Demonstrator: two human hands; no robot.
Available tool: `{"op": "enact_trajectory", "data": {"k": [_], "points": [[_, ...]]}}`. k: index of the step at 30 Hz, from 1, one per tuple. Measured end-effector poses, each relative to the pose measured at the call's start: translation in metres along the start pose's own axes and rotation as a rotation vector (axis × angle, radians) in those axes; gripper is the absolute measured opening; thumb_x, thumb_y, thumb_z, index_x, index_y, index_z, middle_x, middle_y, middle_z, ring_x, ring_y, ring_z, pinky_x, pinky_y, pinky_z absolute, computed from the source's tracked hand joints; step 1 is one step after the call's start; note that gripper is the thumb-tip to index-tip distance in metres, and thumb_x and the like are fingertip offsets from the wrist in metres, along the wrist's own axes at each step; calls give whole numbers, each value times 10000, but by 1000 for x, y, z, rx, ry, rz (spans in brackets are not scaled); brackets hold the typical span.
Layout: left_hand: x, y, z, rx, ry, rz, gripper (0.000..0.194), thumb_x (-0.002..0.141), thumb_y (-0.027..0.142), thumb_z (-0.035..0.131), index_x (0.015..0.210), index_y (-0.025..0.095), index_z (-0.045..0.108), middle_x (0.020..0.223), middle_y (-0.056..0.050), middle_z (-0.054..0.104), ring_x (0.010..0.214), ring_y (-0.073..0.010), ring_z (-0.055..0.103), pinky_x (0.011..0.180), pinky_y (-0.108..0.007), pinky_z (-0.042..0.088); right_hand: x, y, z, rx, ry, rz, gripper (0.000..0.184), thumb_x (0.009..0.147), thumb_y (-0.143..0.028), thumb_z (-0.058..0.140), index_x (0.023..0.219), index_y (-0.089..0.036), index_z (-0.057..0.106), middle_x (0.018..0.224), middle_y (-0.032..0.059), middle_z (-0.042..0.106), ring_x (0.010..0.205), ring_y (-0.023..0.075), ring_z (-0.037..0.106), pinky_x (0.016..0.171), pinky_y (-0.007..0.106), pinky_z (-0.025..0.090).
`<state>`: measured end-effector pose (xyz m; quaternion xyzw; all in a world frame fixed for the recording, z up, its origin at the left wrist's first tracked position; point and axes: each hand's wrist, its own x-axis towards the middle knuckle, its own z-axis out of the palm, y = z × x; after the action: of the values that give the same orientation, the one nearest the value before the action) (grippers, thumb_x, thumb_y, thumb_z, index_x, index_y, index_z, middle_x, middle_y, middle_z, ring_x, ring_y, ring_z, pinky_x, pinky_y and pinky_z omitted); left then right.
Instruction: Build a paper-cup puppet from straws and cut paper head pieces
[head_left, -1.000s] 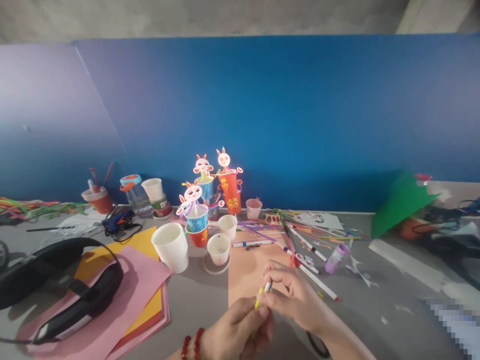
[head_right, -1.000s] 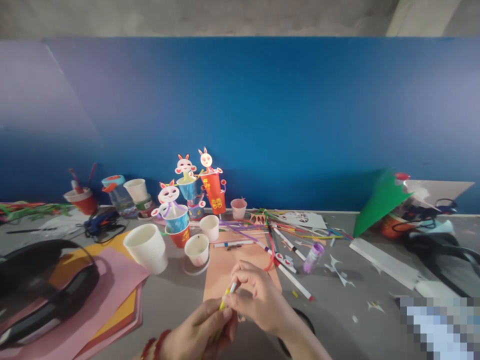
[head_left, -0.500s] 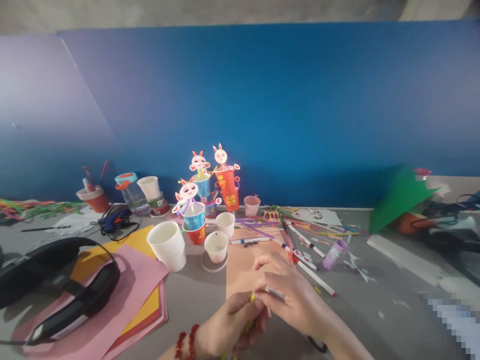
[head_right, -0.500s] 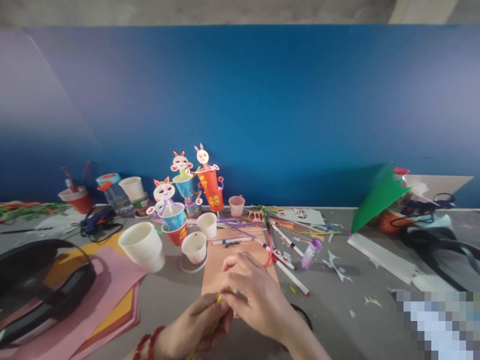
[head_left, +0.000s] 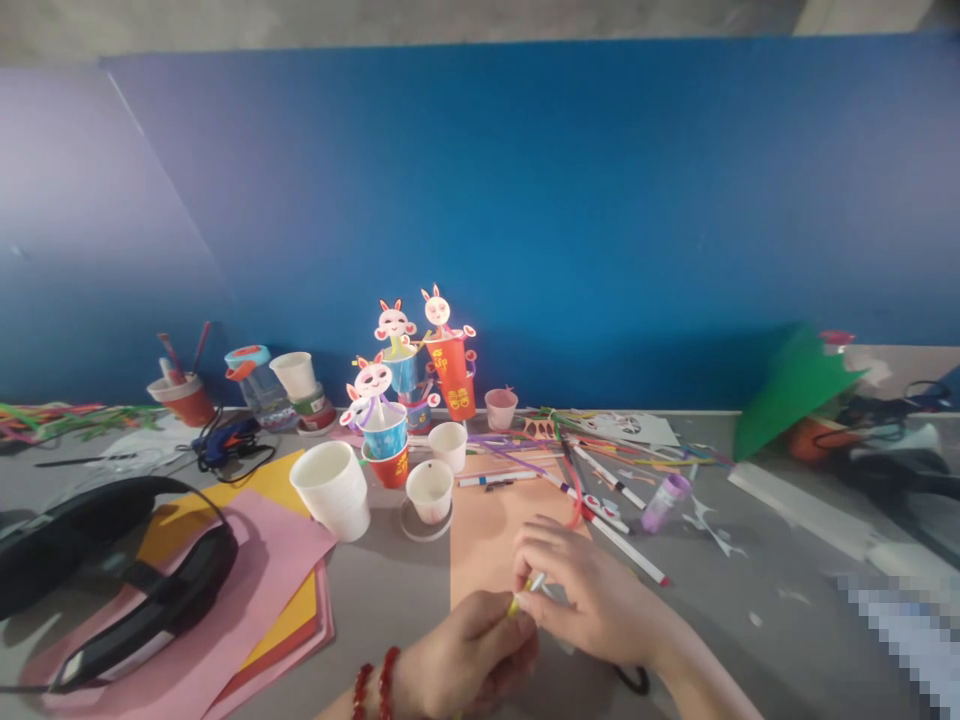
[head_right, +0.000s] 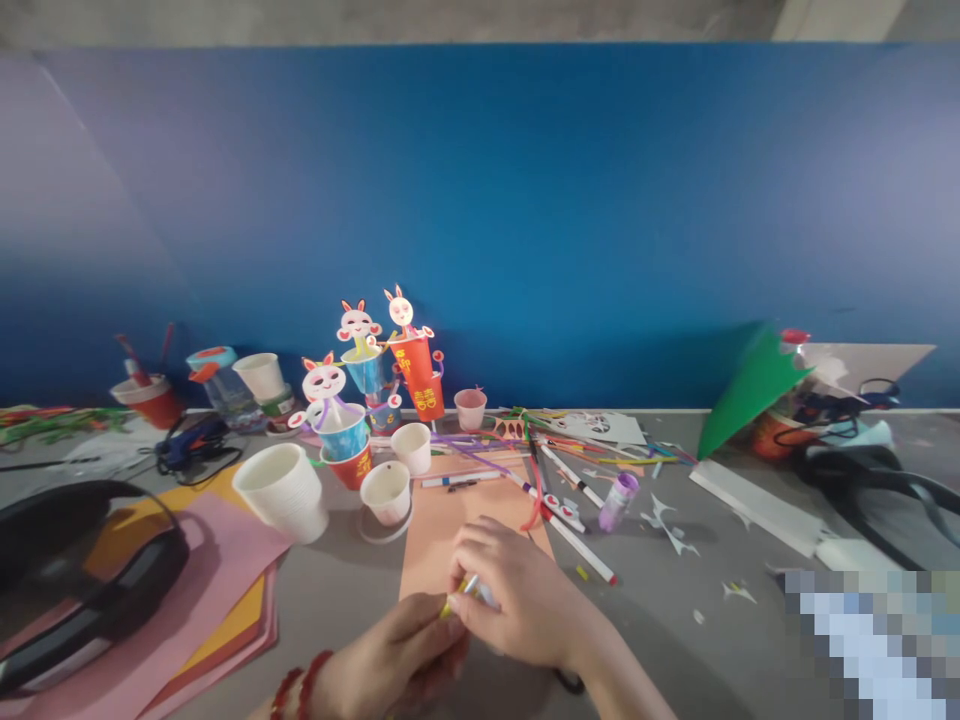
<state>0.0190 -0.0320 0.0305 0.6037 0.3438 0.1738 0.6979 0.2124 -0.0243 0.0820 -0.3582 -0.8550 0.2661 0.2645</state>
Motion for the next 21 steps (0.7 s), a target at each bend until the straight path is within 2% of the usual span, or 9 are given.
{"op": "enact_trajectory", "data": {"k": [2, 5, 7, 10, 13, 21], "points": [[0, 1, -2, -30, -11, -21, 544, 864, 694, 444, 771, 169, 552, 495, 77, 436, 323, -47, 299, 305, -178, 205, -1, 1, -1, 141, 1, 33, 23, 897, -202, 573, 897, -207, 596, 939, 17, 611, 918, 184, 576, 814, 287, 428], [-1, 3, -4, -115, -42, -38, 505, 861, 660, 486, 782, 167, 563, 499, 71, 478, 302, -43, 293, 284, -171, 212, -2, 4, -2, 421, 32, 130, 203, 984, -351, 462, 1029, -214, 605, 1018, 39, 634, 947, 187, 595, 803, 276, 450], [-1, 4, -5, -191, -62, -40, 472, 862, 634, 505, 781, 171, 558, 496, 72, 487, 291, -42, 275, 274, -171, 218, -1, 7, -1, 498, 66, 194, 287, 1001, -419, 413, 1015, -207, 606, 946, 33, 635, 870, 180, 596, 727, 260, 449], [-1, 4, -4, -262, -77, -42, 455, 851, 622, 531, 775, 173, 556, 489, 72, 493, 280, -37, 259, 267, -171, 228, 2, 8, 1, 414, 99, 200, 228, 946, -401, 531, 866, -197, 596, 810, 3, 598, 772, 168, 568, 672, 251, 419], [-1, 3, -4, -303, -76, -45, 458, 845, 622, 544, 768, 171, 561, 486, 68, 495, 281, -34, 257, 267, -164, 222, 5, 7, 4, 322, 137, 139, 190, 882, -315, 615, 745, -197, 557, 766, -9, 560, 760, 169, 554, 691, 257, 413], [1, 0, -6, -335, -112, -32, 406, 885, 550, 544, 783, 158, 573, 483, 60, 525, 268, -47, 363, 255, -152, 305, 5, 6, 7, 334, 178, 59, 196, 879, -274, 597, 713, -202, 522, 772, -7, 537, 743, 160, 541, 691, 252, 413]]}}
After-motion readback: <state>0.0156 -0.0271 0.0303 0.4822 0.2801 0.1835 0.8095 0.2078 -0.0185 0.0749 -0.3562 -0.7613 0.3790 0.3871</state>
